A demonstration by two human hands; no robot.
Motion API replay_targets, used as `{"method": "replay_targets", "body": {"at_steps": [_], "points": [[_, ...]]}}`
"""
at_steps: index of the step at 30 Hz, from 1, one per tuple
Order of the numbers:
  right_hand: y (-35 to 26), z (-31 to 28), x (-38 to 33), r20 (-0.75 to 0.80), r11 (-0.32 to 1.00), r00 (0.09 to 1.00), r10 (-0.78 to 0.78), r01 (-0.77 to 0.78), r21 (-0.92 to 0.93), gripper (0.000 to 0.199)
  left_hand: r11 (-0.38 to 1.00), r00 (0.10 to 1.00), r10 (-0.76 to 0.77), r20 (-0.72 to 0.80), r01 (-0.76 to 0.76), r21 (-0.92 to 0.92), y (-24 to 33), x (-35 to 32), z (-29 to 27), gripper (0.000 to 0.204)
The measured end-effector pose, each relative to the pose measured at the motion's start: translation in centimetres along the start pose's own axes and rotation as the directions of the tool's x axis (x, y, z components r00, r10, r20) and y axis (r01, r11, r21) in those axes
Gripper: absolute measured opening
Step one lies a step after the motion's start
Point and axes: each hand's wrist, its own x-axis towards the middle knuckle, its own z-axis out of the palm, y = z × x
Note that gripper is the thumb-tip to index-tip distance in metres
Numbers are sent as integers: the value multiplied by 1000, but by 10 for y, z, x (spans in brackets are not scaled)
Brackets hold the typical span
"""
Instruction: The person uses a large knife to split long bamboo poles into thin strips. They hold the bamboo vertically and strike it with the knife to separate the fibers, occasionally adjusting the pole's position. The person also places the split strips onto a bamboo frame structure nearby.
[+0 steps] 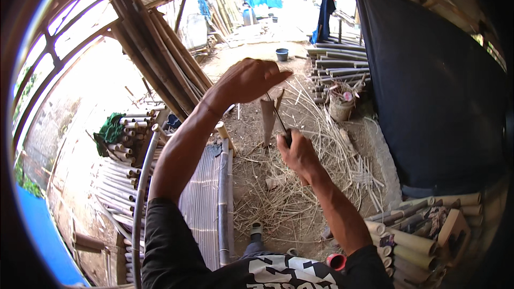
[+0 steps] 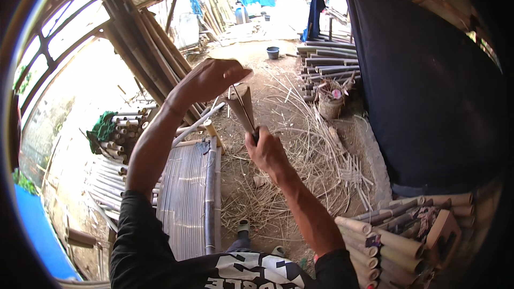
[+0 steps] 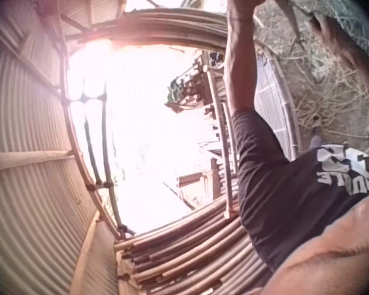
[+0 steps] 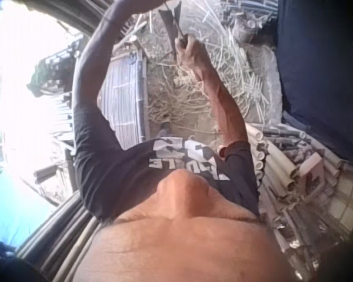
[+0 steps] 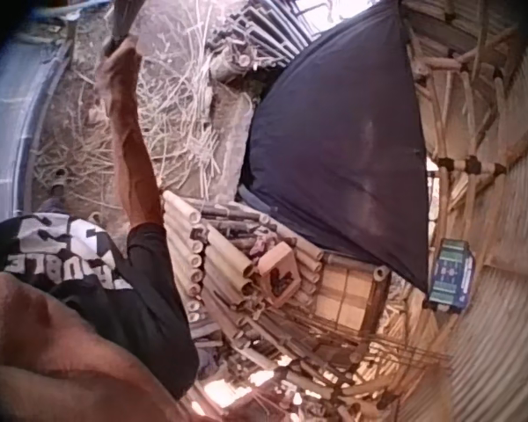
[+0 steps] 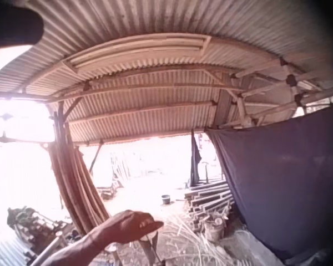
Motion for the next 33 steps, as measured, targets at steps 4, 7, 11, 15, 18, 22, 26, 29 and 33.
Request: {"method": "replay_targets", "body": {"at_steps": [4,7,11,15,18,22,26,29,33], "points": [[-19,-4,42,-52,999,999,-13,11,-47,33,993,995,-59,-76,67,99,-7,7,8,36],[-26,2,73,-153,946,974,-168,115,-304,33,988,942,115,-316,-74,139,-39,20,16,24],[-56,13,102,-134,832,982,-135,39,-553,36,900,739,428,-520,-296,320,-89,38,20,17],[-78,34,141,-29,996,998,-62,60,-63,39,835,648,543,-534,-347,428,-139,42,12,16],[45,122,176,-151,995,986,-67,78,68,42,809,621,587,-520,-422,410,-137,49,18,15],[205,223,204,48,830,832,553,-545,-117,48,849,685,529,-502,-436,300,-121,40,17,22],[193,228,208,-40,870,872,488,-489,-53,47,954,842,225,-490,-292,-65,-167,37,-31,114],[160,195,210,-171,931,930,324,-346,-116,41,961,856,178,-486,-258,-103,-199,35,-26,117],[-1,126,172,-135,954,967,215,-237,-181,44,753,937,47,-346,-261,-604,-221,61,1,32]]}}
